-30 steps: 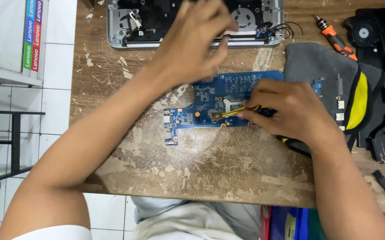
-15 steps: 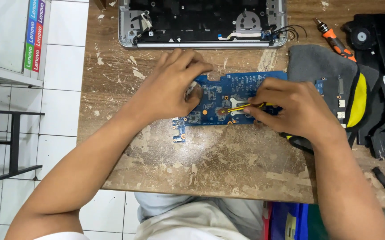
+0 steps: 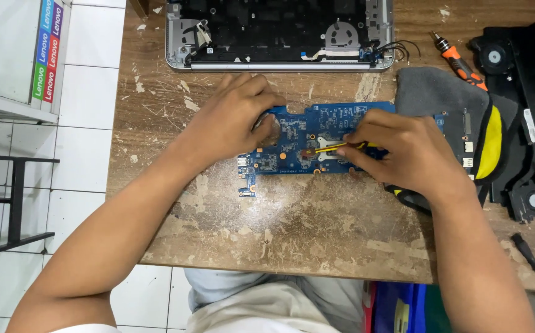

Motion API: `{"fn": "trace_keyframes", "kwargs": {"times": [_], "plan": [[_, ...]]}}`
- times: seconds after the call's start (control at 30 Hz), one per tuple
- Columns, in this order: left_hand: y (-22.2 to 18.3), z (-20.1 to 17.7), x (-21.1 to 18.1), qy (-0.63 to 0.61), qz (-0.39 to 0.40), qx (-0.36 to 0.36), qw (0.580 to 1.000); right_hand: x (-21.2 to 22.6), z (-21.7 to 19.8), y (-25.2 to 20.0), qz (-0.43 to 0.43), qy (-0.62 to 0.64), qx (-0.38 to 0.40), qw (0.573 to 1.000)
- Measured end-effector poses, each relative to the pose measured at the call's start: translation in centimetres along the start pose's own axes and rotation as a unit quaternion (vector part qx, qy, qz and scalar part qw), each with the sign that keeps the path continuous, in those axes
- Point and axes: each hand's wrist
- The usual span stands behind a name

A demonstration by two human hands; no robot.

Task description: Cleaning the CPU socket area and surrounding components on a laptop motherboard using a small plastic spudger tool.

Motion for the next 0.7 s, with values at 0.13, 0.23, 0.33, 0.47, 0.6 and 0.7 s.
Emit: {"fn": "trace_keyframes", "kwargs": {"times": [0.13,0.23,0.33,0.47,0.6,0.7], "plan": [[-0.09,-0.02,0.2,-0.012,0.011,-0.004,1.0,0.23,0.13,0.05,-0.018,0.016,0.016,1.0],[-0.05,0.03,0.35,-0.012,0.012,-0.001,1.0,0.08,0.05,-0.05,-0.016,0.017,0.004,1.0],[-0.18,0.18,0.44,-0.002,0.009,0.005,1.0,0.33,0.01,0.02,-0.013,0.026,0.002,1.0],[-0.17,0.19,0.44,0.006,0.01,0.009,1.0,0.24,0.01,0.03,-0.007,0.039,0.042,0.998],[-0.15,0.15,0.43,0.007,0.004,0.012,1.0,0.56,0.05,0.15,-0.023,0.042,-0.004,0.999],[-0.16,0.11,0.41,0.003,0.003,0.014,1.0,0.54,-0.04,0.11,-0.002,0.048,0.053,0.997]]}}
Point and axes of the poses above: each hand's wrist, its own y-axis towards the middle knuckle, its own z-axis out of the palm, x = y × z, and after that the axes turned 12 degrees about z, right-handed
